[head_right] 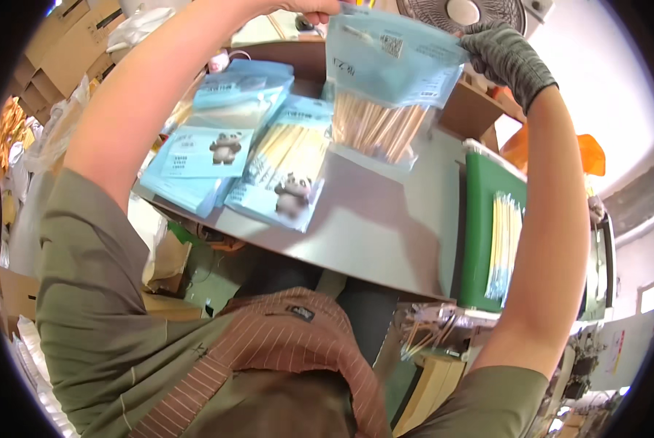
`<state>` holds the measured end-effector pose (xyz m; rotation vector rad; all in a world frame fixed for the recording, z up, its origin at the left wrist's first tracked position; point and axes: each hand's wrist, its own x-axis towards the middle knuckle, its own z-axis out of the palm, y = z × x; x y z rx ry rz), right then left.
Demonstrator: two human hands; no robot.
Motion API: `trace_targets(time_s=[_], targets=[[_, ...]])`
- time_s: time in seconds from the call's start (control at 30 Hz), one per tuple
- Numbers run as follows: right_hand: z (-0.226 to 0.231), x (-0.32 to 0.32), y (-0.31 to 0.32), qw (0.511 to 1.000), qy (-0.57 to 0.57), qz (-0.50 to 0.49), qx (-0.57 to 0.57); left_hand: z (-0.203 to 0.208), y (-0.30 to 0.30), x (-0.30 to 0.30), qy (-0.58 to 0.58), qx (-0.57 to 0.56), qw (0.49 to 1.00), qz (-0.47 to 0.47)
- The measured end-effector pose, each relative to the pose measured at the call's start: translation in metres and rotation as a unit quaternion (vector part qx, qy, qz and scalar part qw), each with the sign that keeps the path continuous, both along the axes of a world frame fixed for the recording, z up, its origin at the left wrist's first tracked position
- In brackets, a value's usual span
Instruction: Packaging bundles of chopsticks into plastic bags and then into cardboard boxes on an assembly line.
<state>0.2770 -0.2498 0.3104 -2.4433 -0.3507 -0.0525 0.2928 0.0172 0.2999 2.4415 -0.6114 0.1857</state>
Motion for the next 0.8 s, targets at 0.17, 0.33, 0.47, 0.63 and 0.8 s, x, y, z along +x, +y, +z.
trace_targets(time_s=[0.17,0.33,0.47,0.63,0.8], targets=[[0.003,0.022,0.053,0.976,-0.139,-0.011,0.170,0.022,0.047,0.014,-0.058,-0.079,0.990,0.101],[-0.097,-0.050,0.089,0.910,-0.397,0.103,0.067,-0.045,0.088,-0.093,-0.283,-0.002,0.957,0.062],[-0.215,-0.094,0.087,0.954,-0.224,0.194,-0.056,-0.181,0.098,-0.142,-0.192,0.090,0.977,0.027],[-0.259,-0.124,0.086,0.971,0.052,0.200,0.122,-0.238,0.099,-0.193,-0.079,0.156,0.982,0.068],[-0.284,-0.085,0.080,0.832,0.266,-0.138,0.467,-0.231,0.091,-0.199,-0.114,0.160,0.978,0.074]])
